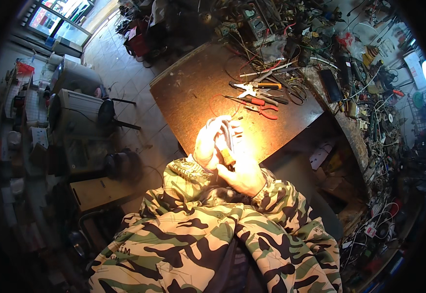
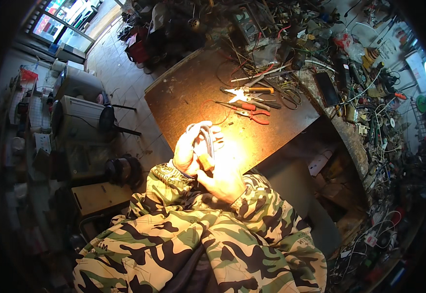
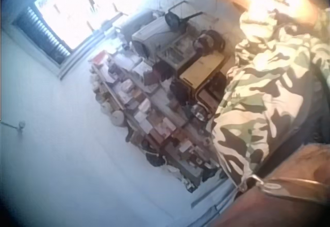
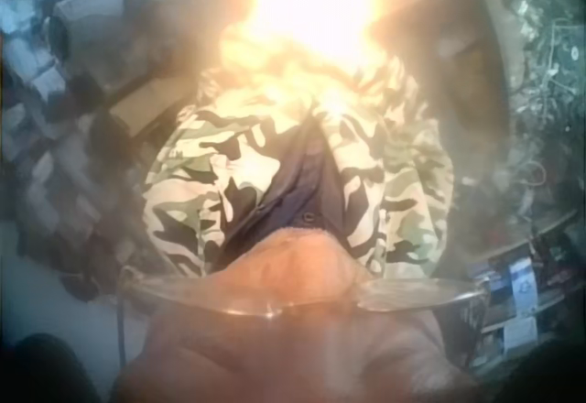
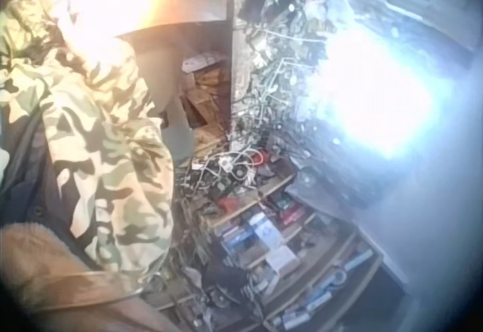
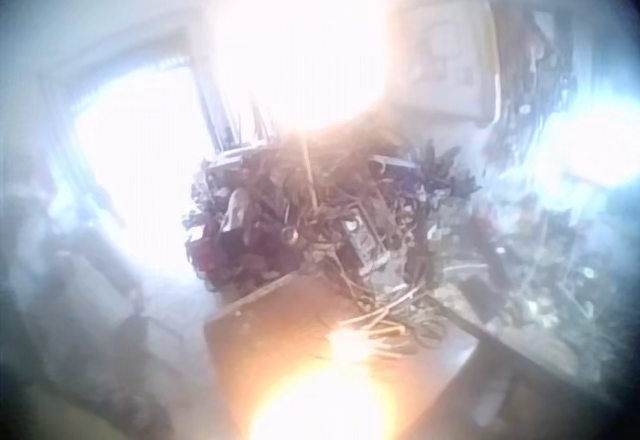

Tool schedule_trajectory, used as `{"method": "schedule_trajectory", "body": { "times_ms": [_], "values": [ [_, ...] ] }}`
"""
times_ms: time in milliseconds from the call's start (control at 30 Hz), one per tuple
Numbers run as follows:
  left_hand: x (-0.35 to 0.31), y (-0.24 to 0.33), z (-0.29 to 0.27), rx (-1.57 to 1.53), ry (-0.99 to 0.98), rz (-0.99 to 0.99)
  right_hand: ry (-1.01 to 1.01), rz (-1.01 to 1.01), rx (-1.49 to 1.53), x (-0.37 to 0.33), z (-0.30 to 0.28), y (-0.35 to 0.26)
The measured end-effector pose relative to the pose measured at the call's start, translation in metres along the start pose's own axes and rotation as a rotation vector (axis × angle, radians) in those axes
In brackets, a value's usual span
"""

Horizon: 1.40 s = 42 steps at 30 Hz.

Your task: The person attaches a white connector to a black electrical cord, coils the cord, and places it into a plastic packaging box. They then close the box and hold it up.

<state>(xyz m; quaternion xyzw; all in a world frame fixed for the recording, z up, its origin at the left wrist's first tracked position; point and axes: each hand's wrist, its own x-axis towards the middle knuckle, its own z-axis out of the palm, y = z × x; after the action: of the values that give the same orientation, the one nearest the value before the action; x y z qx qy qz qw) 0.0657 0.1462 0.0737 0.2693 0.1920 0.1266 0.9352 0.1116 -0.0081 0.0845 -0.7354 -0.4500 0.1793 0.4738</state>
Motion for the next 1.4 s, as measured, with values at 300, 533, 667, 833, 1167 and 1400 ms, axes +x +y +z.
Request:
{"method": "schedule_trajectory", "body": {
  "times_ms": [300,533,667,833,1167,1400],
  "values": [
    [-0.013,-0.022,0.019,0.038,-0.078,0.161,-0.083,0.262,0.468,0.004,-0.018,0.012],
    [-0.001,-0.043,0.024,0.327,-0.117,0.161,-0.165,0.274,0.575,-0.004,-0.034,0.037],
    [0.038,-0.042,0.048,0.192,-0.028,0.106,-0.303,0.305,0.517,0.027,-0.078,0.054],
    [0.127,-0.058,0.091,0.264,-0.016,0.159,-0.261,0.457,0.626,0.065,-0.129,0.111],
    [0.278,-0.108,0.161,0.667,0.125,0.153,-0.327,0.720,0.278,0.140,-0.254,0.205],
    [0.338,-0.115,0.174,0.860,0.154,0.237,-0.128,0.701,0.343,0.176,-0.265,0.261]
  ]
}}
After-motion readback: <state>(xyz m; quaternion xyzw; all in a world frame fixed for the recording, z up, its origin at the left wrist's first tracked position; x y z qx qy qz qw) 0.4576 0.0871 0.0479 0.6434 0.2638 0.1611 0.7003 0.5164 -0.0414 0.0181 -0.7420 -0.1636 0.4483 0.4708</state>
